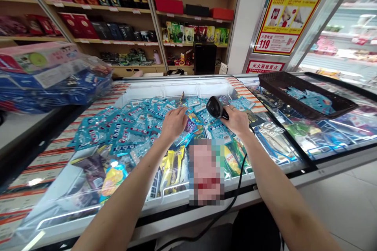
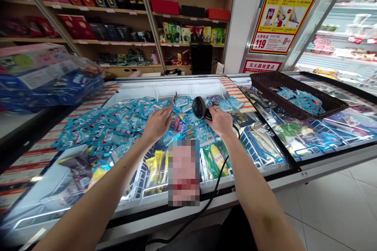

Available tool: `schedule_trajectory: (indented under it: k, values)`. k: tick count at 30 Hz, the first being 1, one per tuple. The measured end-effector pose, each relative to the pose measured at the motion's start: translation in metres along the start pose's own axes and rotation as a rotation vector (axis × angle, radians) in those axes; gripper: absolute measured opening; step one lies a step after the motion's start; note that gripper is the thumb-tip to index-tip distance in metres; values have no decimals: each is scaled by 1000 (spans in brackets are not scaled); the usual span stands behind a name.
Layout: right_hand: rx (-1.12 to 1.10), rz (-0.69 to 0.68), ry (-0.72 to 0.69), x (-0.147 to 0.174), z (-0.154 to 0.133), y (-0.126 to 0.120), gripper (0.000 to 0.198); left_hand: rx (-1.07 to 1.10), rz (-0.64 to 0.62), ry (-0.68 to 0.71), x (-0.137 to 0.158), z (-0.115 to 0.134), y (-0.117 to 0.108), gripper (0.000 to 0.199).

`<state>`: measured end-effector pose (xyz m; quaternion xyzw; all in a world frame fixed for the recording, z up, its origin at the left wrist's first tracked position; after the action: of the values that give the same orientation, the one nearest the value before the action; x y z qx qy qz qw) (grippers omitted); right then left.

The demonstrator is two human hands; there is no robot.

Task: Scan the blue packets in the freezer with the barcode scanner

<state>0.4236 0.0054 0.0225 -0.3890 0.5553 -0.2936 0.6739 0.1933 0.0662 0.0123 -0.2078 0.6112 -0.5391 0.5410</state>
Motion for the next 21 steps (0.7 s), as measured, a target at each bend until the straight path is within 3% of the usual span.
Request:
schedule_trajectory:
  k: [7, 11, 17, 21]
  values:
    - [-16, 29, -27, 0, -3, -2, 35, 2, -123, -87, -43, -9, 35, 50]
    - [-23, 31, -33, -2, -4, -3, 37, -37, -192, -41, -49, -7, 46, 50]
    - [-27, 16, -34, -3, -6, -4, 39, 35, -114, 24, -41, 7, 30, 34]
    - [-25, -2, -57, -1, -9, -3, 39, 112, 82, -144, -43, 1, 22, 33]
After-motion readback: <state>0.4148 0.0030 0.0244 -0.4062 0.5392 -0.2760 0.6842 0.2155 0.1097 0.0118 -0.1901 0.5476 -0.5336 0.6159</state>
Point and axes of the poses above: each hand's wrist, its own x-axis away from the middle knuckle, its own y-axis out of the palm, z = x × y, the point moved 6 cm from there along -x, towards the middle knuckle, and after that the axes turned 10 degrees about -y, right-handed, at the moved point
